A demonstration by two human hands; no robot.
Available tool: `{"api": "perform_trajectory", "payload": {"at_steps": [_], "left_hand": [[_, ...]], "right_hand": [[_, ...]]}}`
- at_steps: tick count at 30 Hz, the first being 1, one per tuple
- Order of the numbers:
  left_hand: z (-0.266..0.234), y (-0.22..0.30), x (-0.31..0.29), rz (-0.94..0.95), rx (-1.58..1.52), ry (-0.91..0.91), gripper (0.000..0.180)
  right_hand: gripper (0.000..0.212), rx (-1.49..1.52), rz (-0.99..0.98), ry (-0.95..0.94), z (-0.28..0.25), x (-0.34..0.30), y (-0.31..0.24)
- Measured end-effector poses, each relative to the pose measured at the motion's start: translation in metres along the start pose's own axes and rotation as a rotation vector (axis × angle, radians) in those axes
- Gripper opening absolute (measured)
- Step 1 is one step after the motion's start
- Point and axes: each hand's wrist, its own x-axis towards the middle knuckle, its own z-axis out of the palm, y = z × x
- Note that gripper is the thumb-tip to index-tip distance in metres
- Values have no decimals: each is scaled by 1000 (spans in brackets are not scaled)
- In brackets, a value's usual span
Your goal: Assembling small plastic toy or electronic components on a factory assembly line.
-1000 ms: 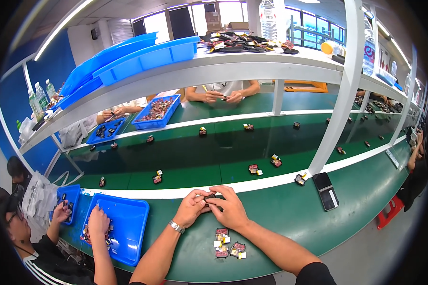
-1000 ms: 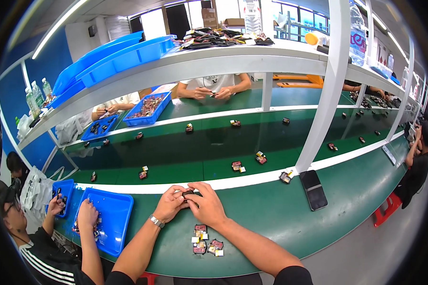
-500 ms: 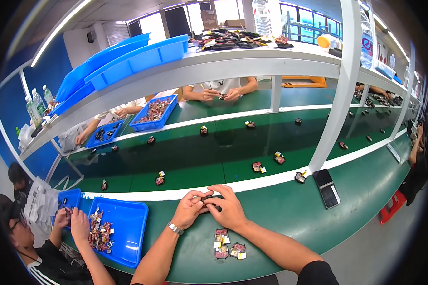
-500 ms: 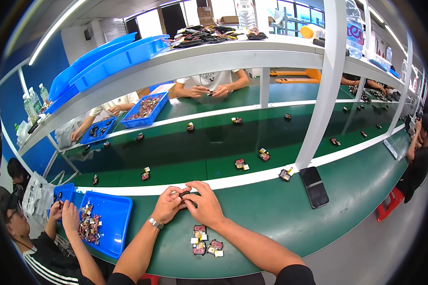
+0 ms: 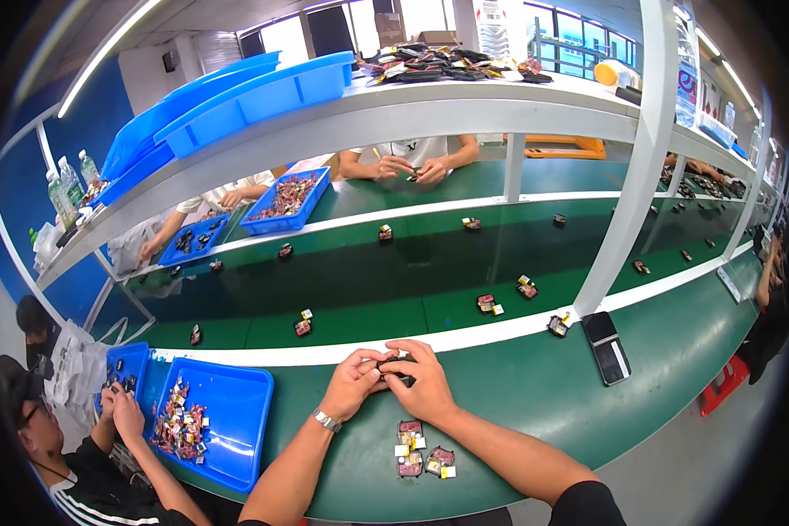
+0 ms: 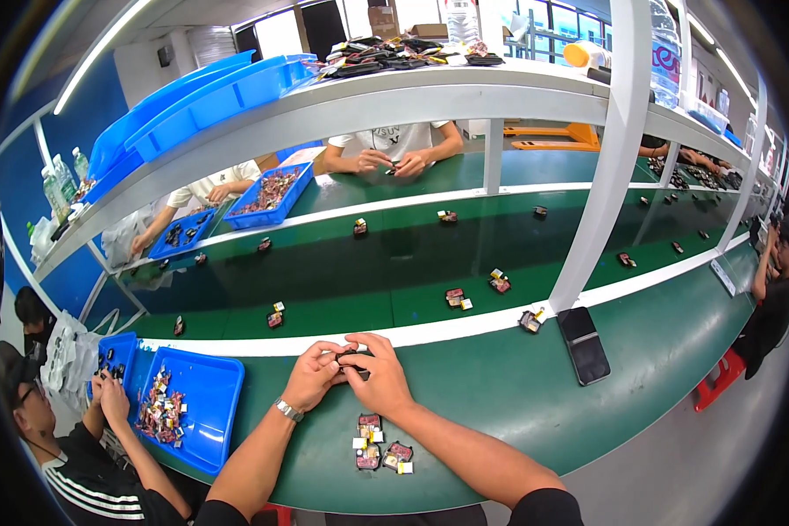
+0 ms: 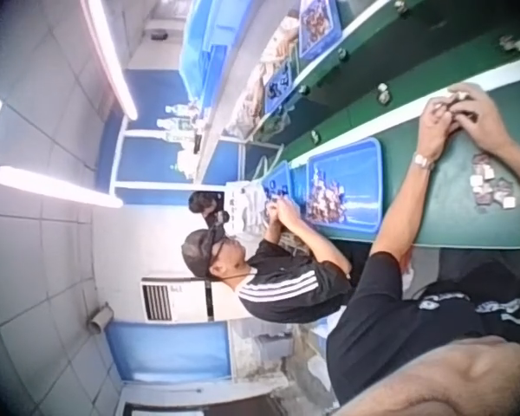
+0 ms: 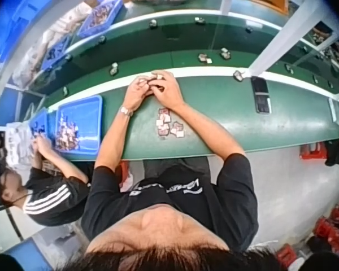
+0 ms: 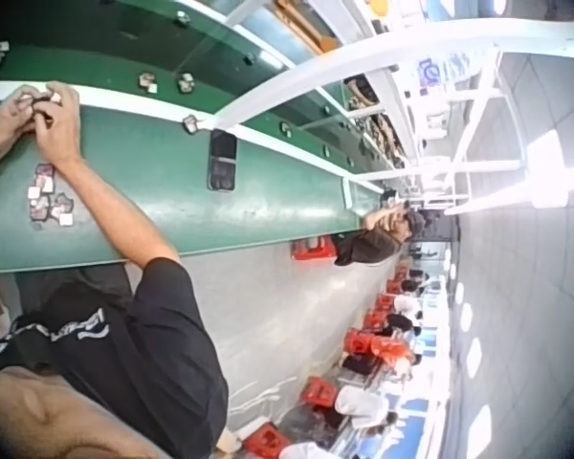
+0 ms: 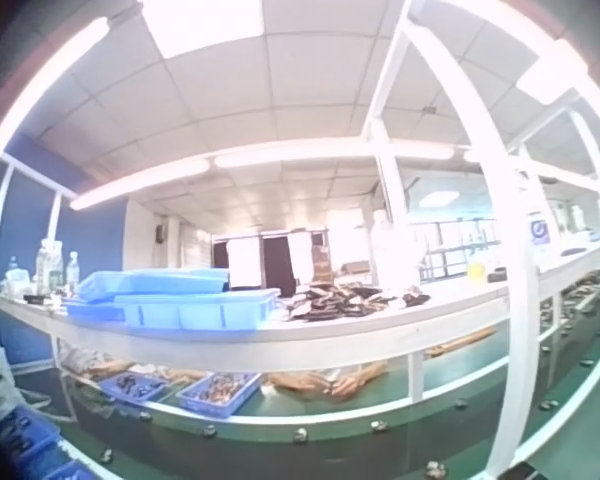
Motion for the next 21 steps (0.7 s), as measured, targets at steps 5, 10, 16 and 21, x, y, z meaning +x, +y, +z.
{"api": "perform_trajectory", "payload": {"at_steps": [5,10,16,21], "left_hand": [[-1,-1,1,48,5,42,27],[2,1,1,63,-54,40,27],[2,1,2,30,-40,29,28],[5,4,1,20,-21,44,28]], "right_hand": [[21,-76,-91,-25,-1,4,-3],[20,-150,-186,11,-7,7,-12],[14,-151,-184,67,-8,8,-10],[13,-249,-239,88,-4,7,-8]]}}
